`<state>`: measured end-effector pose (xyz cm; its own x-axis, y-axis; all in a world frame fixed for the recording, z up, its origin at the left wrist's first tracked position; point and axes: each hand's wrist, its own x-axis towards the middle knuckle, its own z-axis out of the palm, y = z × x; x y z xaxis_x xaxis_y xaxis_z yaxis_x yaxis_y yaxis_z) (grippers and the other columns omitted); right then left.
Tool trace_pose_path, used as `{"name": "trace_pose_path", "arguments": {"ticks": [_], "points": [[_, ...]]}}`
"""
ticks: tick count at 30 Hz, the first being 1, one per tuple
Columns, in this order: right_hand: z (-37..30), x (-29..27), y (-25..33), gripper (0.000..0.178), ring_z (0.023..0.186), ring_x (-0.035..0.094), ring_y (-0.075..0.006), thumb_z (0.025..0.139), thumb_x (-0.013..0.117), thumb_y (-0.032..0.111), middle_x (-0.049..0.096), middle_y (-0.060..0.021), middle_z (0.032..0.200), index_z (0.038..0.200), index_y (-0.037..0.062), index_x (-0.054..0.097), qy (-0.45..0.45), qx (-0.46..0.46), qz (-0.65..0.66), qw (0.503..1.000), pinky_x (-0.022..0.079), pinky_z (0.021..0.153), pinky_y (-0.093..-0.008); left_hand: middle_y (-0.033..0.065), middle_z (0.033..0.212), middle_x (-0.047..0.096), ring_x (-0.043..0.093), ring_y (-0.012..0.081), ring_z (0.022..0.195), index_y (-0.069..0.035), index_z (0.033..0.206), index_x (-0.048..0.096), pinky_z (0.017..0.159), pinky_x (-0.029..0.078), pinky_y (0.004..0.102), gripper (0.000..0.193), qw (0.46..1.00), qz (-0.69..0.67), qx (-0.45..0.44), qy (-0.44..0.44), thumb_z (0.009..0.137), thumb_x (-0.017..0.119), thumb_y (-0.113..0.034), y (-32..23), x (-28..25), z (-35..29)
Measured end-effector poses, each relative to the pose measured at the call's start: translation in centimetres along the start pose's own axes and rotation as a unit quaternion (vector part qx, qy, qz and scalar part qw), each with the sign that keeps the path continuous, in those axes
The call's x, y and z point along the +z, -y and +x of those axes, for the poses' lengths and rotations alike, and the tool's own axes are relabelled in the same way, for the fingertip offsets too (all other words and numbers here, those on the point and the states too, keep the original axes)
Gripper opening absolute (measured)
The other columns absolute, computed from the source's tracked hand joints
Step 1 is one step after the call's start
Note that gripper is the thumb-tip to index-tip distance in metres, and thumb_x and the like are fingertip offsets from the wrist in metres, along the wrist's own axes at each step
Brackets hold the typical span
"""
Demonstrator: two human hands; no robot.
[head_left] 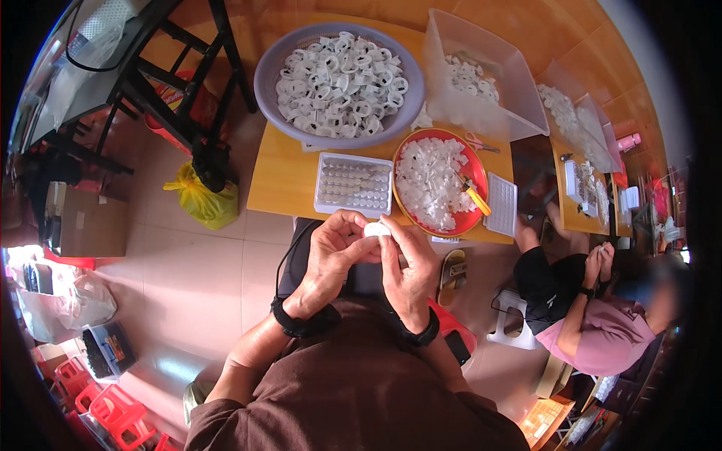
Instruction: Assembling small white plastic components by hand at a workstation.
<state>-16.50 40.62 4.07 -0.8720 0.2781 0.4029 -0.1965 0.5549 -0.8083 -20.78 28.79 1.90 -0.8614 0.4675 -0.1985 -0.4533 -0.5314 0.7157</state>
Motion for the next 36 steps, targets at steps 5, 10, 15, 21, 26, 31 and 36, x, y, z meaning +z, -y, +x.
{"name": "trace_pose_path", "arguments": {"ticks": [5,10,15,21,26,31,36], "points": [[-0.1,-0.3,-0.6,0.027,0.063,0.058,-0.0213,0.085,0.058,-0.002,0.056,-0.011,0.076,0.111,0.0013,0.062,0.002,-0.038,-0.034,0.999,0.046,0.055,-0.0311,0.0068,0.092,0.06,0.062,0.0125,0.081,0.004,0.104,0.055,0.075,0.057,0.0277,0.021,0.984,0.146,0.096,-0.026,0.083,0.058,0.007,0.5,0.8,-0.3],[-0.1,-0.6,0.0,0.023,0.064,0.055,-0.0188,0.087,0.058,0.001,0.056,-0.0096,0.076,0.109,0.0012,0.063,0.031,-0.004,-0.049,0.998,0.044,0.058,-0.0294,0.0111,0.098,0.061,0.063,0.0145,0.088,0.007,0.105,0.054,0.079,0.056,0.0288,0.024,0.962,0.256,0.094,-0.02,0.082,0.059,0.008,0.5,0.1,-0.4],[0.0,-0.6,0.1,0.022,0.064,0.055,-0.0199,0.087,0.058,0.003,0.055,-0.0098,0.075,0.109,0.0019,0.063,0.025,0.003,-0.032,0.999,0.044,0.059,-0.0298,0.0104,0.095,0.062,0.063,0.0144,0.085,0.006,0.104,0.055,0.078,0.056,0.0282,0.022,0.975,0.211,0.07,-0.013,0.082,0.059,0.007,0.2,0.1,-0.3],[-0.2,-0.4,-0.4,0.026,0.06,0.056,-0.0216,0.085,0.058,-0.003,0.054,-0.0108,0.073,0.111,0.0017,0.062,0.019,-0.029,-0.044,0.998,0.044,0.054,-0.0314,0.0076,0.089,0.063,0.063,0.0123,0.08,0.004,0.102,0.057,0.073,0.056,0.0264,0.019,0.993,0.113,0.045,-0.007,0.083,0.059,0.005,0.4,-0.3,-0.4],[-0.4,-0.4,-0.1,0.023,0.065,0.057,-0.0202,0.086,0.059,0.001,0.057,-0.0098,0.075,0.108,0.0027,0.064,0.019,0.006,-0.039,0.999,0.045,0.059,-0.03,0.0093,0.085,0.064,0.065,0.0143,0.078,0.004,0.101,0.057,0.072,0.057,0.0264,0.018,0.99,0.12,0.071,-0.015,0.083,0.057,0.006,0.7,-0.2,-0.5],[-0.6,0.1,-0.4,0.025,0.063,0.056,-0.0202,0.084,0.059,-0.001,0.057,-0.0101,0.075,0.108,0.0028,0.064,0.012,-0.009,-0.047,0.999,0.044,0.057,-0.0304,0.0086,0.084,0.064,0.065,0.0139,0.078,0.005,0.1,0.058,0.07,0.057,0.0268,0.018,0.986,0.14,0.079,-0.035,0.082,0.056,0.007,1.3,-0.6,-0.3],[-0.5,0.4,-0.5,0.029,0.059,0.056,-0.0233,0.082,0.06,-0.004,0.052,-0.0112,0.072,0.111,0.0001,0.061,-0.004,-0.07,-0.079,0.994,0.045,0.052,-0.0343,0.0082,0.086,0.064,0.065,0.0139,0.075,0.005,0.104,0.057,0.071,0.057,0.027,0.025,0.947,0.291,0.136,-0.031,0.08,0.056,0.009,0.5,-0.5,-0.1]]}}
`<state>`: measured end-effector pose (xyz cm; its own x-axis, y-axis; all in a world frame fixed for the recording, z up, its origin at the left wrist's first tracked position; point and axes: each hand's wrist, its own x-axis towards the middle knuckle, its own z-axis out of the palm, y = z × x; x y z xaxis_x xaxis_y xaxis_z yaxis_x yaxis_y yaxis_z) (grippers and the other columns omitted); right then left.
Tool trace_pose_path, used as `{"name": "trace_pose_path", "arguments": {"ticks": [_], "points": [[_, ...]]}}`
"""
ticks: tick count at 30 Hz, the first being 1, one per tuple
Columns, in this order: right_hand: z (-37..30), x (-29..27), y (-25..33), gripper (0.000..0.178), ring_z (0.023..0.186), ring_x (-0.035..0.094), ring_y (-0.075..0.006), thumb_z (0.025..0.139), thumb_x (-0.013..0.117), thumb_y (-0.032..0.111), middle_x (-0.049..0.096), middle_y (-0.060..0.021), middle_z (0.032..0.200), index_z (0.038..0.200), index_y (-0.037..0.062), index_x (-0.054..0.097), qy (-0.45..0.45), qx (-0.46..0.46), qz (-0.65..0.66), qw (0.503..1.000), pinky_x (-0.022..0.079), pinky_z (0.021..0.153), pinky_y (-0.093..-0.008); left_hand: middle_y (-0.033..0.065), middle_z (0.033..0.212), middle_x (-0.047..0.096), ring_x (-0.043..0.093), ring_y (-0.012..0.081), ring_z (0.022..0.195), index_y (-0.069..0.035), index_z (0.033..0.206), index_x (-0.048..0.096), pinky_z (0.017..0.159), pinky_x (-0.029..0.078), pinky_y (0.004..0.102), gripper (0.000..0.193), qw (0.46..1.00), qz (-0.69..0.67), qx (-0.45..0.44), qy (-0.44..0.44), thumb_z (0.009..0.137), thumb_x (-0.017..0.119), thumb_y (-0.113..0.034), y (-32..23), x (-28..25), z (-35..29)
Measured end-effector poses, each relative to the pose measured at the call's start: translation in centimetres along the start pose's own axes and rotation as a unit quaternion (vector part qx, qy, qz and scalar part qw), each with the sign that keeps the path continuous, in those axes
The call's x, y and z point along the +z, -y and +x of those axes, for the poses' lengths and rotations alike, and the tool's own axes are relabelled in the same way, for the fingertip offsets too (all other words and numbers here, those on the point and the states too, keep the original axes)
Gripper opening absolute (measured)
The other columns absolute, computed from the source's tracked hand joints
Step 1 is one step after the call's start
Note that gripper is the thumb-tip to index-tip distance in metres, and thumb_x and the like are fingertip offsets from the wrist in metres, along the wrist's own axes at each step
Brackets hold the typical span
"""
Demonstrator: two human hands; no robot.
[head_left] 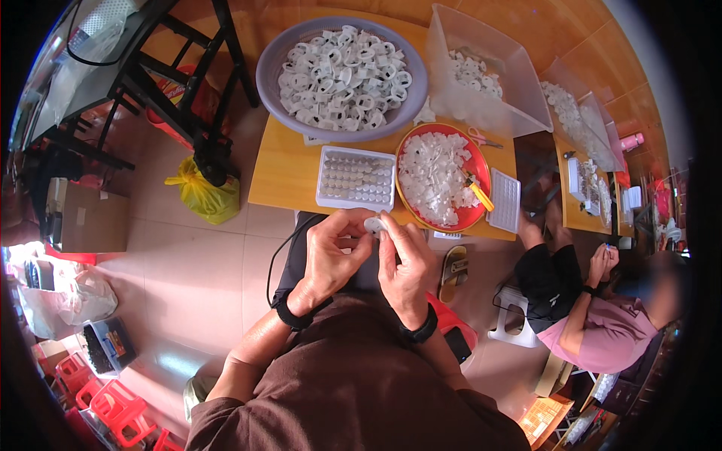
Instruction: Assembling small white plastic components by hand at a workstation.
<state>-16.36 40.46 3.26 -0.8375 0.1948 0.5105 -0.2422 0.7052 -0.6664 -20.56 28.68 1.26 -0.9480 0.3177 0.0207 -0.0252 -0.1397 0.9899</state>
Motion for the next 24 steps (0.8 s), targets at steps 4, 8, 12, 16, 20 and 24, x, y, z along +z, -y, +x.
{"name": "trace_pose_path", "arguments": {"ticks": [4,8,12,16,20,24], "points": [[-0.1,0.0,0.1,0.031,0.06,0.056,-0.0245,0.08,0.06,-0.005,0.052,-0.0114,0.073,0.111,-0.0014,0.06,0.011,-0.005,-0.033,0.999,0.045,0.053,-0.0346,0.0092,0.079,0.062,0.065,0.0149,0.07,0.002,0.103,0.06,0.067,0.056,0.0262,0.03,0.988,0.138,0.07,-0.02,0.073,0.061,0.006,-0.6,0.3,0.0],[-0.2,-0.2,0.0,0.035,0.061,0.055,-0.0262,0.078,0.06,-0.007,0.051,-0.0122,0.074,0.113,-0.0017,0.059,0.023,-0.02,-0.039,0.999,0.045,0.054,-0.0351,0.0122,0.077,0.06,0.064,0.0213,0.065,0.0,0.103,0.059,0.057,0.054,0.0291,0.033,0.958,0.248,0.144,-0.018,0.071,0.063,0.003,-0.2,0.2,-0.1],[-0.1,-0.4,0.3,0.038,0.06,0.054,-0.0262,0.077,0.06,-0.01,0.05,-0.0121,0.073,0.114,-0.0021,0.058,0.04,-0.01,0.005,0.999,0.044,0.054,-0.0353,0.0127,0.079,0.059,0.063,0.026,0.064,0.0,0.106,0.057,0.054,0.052,0.033,0.036,0.931,0.308,0.193,-0.021,0.07,0.063,0.001,0.1,-0.1,-0.3],[-0.5,-0.3,0.1,0.04,0.059,0.054,-0.0259,0.076,0.06,-0.011,0.05,-0.0119,0.072,0.115,-0.0023,0.058,0.047,0.001,0.032,0.998,0.043,0.054,-0.0351,0.0093,0.074,0.06,0.063,0.0209,0.061,0.001,0.11,0.057,0.055,0.052,0.0296,0.043,0.908,0.342,0.242,-0.018,0.068,0.063,0.003,0.7,-0.5,-0.3],[-0.7,0.2,0.0,0.037,0.059,0.053,-0.0255,0.077,0.06,-0.011,0.05,-0.0117,0.071,0.113,-0.0024,0.059,0.036,-0.002,0.032,0.999,0.043,0.052,-0.0346,0.0099,0.074,0.059,0.062,0.0221,0.06,0.001,0.112,0.056,0.054,0.052,0.0309,0.045,0.896,0.35,0.271,-0.008,0.068,0.063,0.003,1.1,-0.8,0.0],[-0.9,0.3,-0.2,0.034,0.058,0.052,-0.0255,0.078,0.06,-0.01,0.05,-0.0118,0.071,0.111,-0.0027,0.059,0.029,0.005,0.032,0.999,0.042,0.052,-0.0347,0.0143,0.088,0.061,0.063,0.0302,0.067,0.002,0.109,0.053,0.054,0.053,0.0352,0.042,0.894,0.358,0.269,0.009,0.069,0.064,-0.001,1.3,-1.0,-0.1]]}}
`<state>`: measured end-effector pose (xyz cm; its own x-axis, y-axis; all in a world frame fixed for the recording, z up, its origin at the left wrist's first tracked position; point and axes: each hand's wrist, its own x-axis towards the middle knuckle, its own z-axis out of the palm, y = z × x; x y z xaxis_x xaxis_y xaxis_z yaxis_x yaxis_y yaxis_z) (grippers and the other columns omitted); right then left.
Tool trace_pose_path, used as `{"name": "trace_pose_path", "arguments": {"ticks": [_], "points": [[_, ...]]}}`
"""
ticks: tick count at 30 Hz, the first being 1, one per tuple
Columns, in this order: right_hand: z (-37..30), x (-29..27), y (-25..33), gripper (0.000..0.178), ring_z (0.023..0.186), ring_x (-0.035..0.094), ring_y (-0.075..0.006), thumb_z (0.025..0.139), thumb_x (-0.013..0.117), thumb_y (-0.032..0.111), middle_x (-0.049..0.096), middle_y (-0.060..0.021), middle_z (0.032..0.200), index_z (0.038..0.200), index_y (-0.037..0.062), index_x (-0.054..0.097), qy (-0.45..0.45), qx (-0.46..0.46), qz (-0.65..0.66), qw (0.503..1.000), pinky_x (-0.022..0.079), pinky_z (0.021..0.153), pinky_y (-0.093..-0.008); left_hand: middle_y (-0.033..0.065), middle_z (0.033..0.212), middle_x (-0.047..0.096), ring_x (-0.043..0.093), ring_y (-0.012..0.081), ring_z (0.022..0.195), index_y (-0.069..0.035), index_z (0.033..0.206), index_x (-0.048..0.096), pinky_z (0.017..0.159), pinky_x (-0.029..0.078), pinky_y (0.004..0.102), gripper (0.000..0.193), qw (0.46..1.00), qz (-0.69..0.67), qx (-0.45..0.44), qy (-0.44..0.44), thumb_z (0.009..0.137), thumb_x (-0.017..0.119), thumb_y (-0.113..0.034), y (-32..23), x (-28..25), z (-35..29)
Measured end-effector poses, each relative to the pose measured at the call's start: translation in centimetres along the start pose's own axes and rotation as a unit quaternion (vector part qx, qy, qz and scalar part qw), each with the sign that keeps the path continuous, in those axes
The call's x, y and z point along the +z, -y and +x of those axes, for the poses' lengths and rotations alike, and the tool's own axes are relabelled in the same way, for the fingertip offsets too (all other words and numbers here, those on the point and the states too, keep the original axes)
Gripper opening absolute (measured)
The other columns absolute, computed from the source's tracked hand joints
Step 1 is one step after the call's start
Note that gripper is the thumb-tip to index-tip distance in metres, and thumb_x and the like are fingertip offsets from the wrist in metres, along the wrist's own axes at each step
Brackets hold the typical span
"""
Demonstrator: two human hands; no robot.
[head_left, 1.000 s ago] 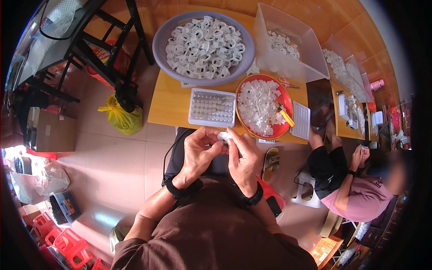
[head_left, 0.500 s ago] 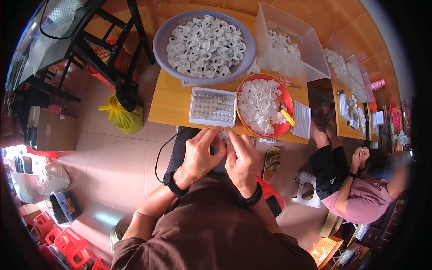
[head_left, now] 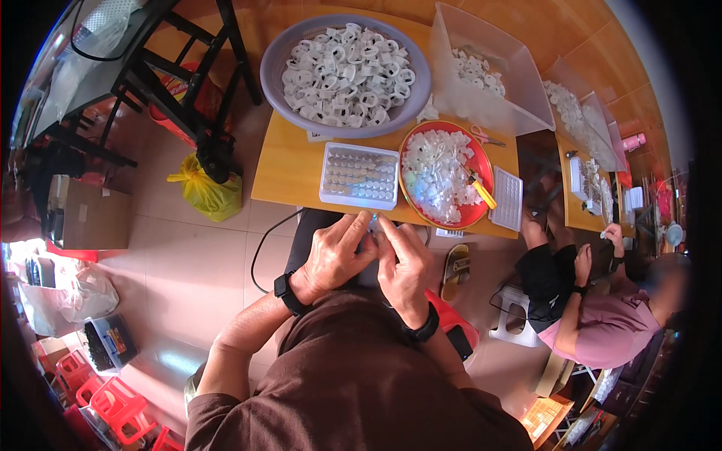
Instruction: Assembling small white plastic components by hand at a workstation.
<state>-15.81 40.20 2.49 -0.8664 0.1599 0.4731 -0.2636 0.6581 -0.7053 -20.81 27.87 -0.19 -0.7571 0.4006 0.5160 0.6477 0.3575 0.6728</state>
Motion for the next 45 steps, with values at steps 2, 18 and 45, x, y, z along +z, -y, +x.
{"name": "trace_pose_path", "arguments": {"ticks": [2,18,45], "points": [[-0.1,0.0,-0.1,0.033,0.058,0.053,-0.0253,0.078,0.06,-0.009,0.05,-0.0118,0.07,0.11,-0.0025,0.059,-0.003,0.011,0.007,1.0,0.042,0.052,-0.0347,0.0133,0.085,0.06,0.062,0.0299,0.065,0.001,0.11,0.054,0.054,0.053,0.0349,0.041,1.0,-0.008,-0.008,0.011,0.07,0.064,-0.001,0.1,-0.1,0.0],[-1.3,0.4,-1.3,0.013,0.069,0.065,-0.0126,0.085,0.06,0.0,0.064,-0.0077,0.08,0.097,-0.0009,0.053,-0.062,0.163,0.215,0.961,0.051,0.064,-0.0241,0.0069,0.099,0.055,0.064,0.0166,0.088,0.003,0.101,0.062,0.078,0.053,0.0277,0.02,0.869,-0.43,-0.231,-0.074,0.082,0.058,0.01,-1.8,0.8,-0.5],[0.7,-0.6,-0.7,0.029,0.068,0.065,-0.0197,0.072,0.065,-0.007,0.061,-0.011,0.087,0.101,-0.0013,0.061,-0.024,0.081,0.062,0.995,0.051,0.06,-0.0283,0.0057,0.099,0.055,0.057,0.0112,0.09,0.001,0.099,0.067,0.077,0.049,0.0237,0.022,0.894,-0.364,-0.255,-0.052,0.079,0.062,0.008,-1.8,0.7,-0.1]]}}
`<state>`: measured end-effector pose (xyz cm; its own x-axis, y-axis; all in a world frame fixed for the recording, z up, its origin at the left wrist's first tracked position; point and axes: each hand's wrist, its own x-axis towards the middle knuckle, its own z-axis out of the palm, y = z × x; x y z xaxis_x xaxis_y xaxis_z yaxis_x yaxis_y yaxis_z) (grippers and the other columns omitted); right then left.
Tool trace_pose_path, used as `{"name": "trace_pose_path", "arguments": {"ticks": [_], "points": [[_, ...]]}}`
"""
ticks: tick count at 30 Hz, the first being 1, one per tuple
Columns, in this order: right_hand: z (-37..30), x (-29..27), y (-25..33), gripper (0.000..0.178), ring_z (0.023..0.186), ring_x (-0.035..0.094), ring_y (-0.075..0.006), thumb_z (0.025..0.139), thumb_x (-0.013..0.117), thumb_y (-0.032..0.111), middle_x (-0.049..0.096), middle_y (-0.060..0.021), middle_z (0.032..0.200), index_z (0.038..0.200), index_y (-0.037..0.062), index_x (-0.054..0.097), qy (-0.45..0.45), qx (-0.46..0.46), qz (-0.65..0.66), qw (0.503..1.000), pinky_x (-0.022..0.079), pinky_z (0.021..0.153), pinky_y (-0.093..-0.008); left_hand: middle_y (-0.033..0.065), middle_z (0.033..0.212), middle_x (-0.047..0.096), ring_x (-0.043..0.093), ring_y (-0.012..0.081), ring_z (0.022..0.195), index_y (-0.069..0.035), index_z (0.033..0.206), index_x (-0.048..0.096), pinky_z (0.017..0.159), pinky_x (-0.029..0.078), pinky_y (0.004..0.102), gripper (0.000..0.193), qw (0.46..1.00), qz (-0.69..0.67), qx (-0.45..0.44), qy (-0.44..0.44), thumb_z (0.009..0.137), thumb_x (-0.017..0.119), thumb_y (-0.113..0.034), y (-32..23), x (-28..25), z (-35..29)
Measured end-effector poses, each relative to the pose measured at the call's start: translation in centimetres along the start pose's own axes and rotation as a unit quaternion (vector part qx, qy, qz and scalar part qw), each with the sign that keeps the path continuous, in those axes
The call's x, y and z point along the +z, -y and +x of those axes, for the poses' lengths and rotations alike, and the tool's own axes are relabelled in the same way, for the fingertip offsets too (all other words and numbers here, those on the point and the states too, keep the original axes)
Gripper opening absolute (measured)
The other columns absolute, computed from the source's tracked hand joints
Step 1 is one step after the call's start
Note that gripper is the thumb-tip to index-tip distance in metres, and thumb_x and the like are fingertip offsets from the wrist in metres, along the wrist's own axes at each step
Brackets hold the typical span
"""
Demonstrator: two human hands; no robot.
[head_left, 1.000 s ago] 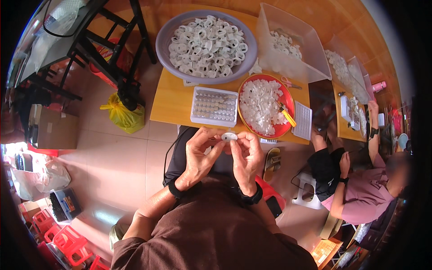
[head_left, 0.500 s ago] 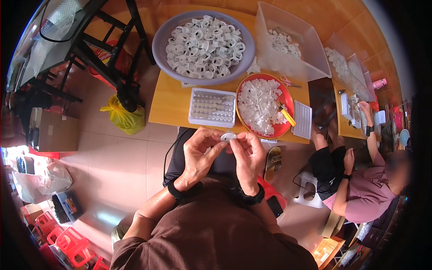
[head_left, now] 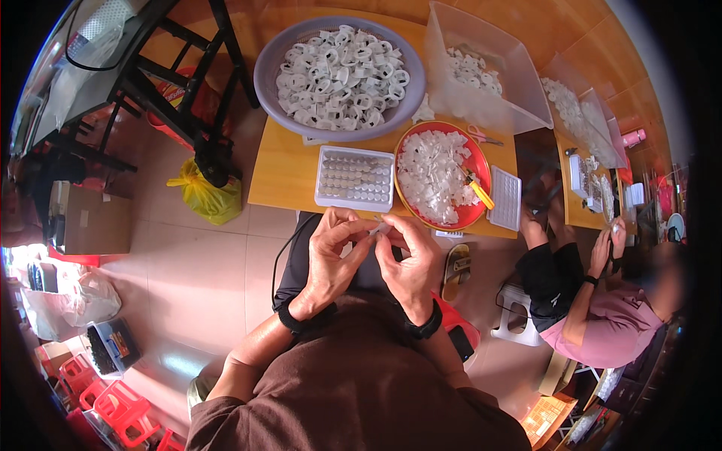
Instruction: Assembling small white plastic components by hand at a workstation.
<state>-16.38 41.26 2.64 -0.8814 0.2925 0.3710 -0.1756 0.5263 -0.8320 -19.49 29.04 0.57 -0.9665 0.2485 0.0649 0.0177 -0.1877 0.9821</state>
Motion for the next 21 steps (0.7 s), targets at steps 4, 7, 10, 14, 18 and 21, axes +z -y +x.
{"name": "trace_pose_path", "arguments": {"ticks": [4,7,10,14,18,21], "points": [[-0.1,0.0,0.3,0.029,0.069,0.066,-0.0199,0.071,0.064,-0.007,0.062,-0.0115,0.084,0.1,-0.0029,0.06,-0.008,0.015,0.016,1.0,0.053,0.061,-0.0277,0.0076,0.105,0.055,0.052,0.0137,0.103,0.0,0.103,0.067,0.088,0.045,0.0261,0.022,0.995,-0.08,-0.031,0.044,0.084,0.06,0.005,-0.7,-0.3,0.2],[-0.1,-0.2,0.2,0.029,0.071,0.067,-0.0199,0.071,0.064,-0.008,0.063,-0.0125,0.084,0.099,-0.0043,0.06,-0.009,0.019,0.036,0.999,0.053,0.063,-0.0274,0.0087,0.11,0.056,0.051,0.0155,0.109,-0.001,0.105,0.066,0.094,0.042,0.0288,0.02,0.986,-0.116,-0.093,0.081,0.087,0.057,0.002,-1.0,-0.9,0.5],[-0.4,-0.1,-0.1,0.029,0.071,0.067,-0.0198,0.07,0.063,-0.008,0.063,-0.013,0.084,0.099,-0.0048,0.06,-0.016,0.009,0.036,0.999,0.054,0.064,-0.0276,0.0089,0.112,0.058,0.051,0.0164,0.109,-0.001,0.102,0.067,0.096,0.041,0.0305,0.018,0.981,-0.129,-0.106,0.103,0.088,0.057,0.0,-1.1,-0.8,0.6],[-0.5,-0.1,0.0,0.029,0.072,0.067,-0.0203,0.07,0.063,-0.008,0.063,-0.0128,0.084,0.098,-0.0048,0.06,-0.031,0.004,0.043,0.999,0.053,0.064,-0.0274,0.009,0.11,0.059,0.052,0.0167,0.106,-0.001,0.1,0.068,0.095,0.04,0.0314,0.016,0.979,-0.15,-0.089,0.104,0.086,0.06,-0.001,-0.8,-0.8,0.6],[-0.4,-0.2,-0.2,0.03,0.07,0.064,-0.0204,0.069,0.064,-0.007,0.062,-0.0114,0.084,0.098,-0.0031,0.061,-0.03,-0.025,-0.001,0.999,0.052,0.062,-0.0277,0.0089,0.111,0.058,0.049,0.0173,0.113,-0.002,0.104,0.067,0.098,0.039,0.0322,0.017,0.978,-0.154,-0.093,0.11,0.089,0.058,-0.004,-0.2,-1.0,0.3],[-0.6,-0.1,-0.4,0.029,0.068,0.061,-0.0199,0.069,0.065,-0.005,0.062,-0.0103,0.084,0.097,-0.0016,0.062,-0.034,-0.007,0.03,0.999,0.05,0.061,-0.0276,0.0085,0.109,0.058,0.052,0.0164,0.109,-0.001,0.103,0.066,0.096,0.042,0.0313,0.017,0.978,-0.16,-0.09,0.1,0.088,0.059,-0.004,-0.3,-0.6,0.2]]}}
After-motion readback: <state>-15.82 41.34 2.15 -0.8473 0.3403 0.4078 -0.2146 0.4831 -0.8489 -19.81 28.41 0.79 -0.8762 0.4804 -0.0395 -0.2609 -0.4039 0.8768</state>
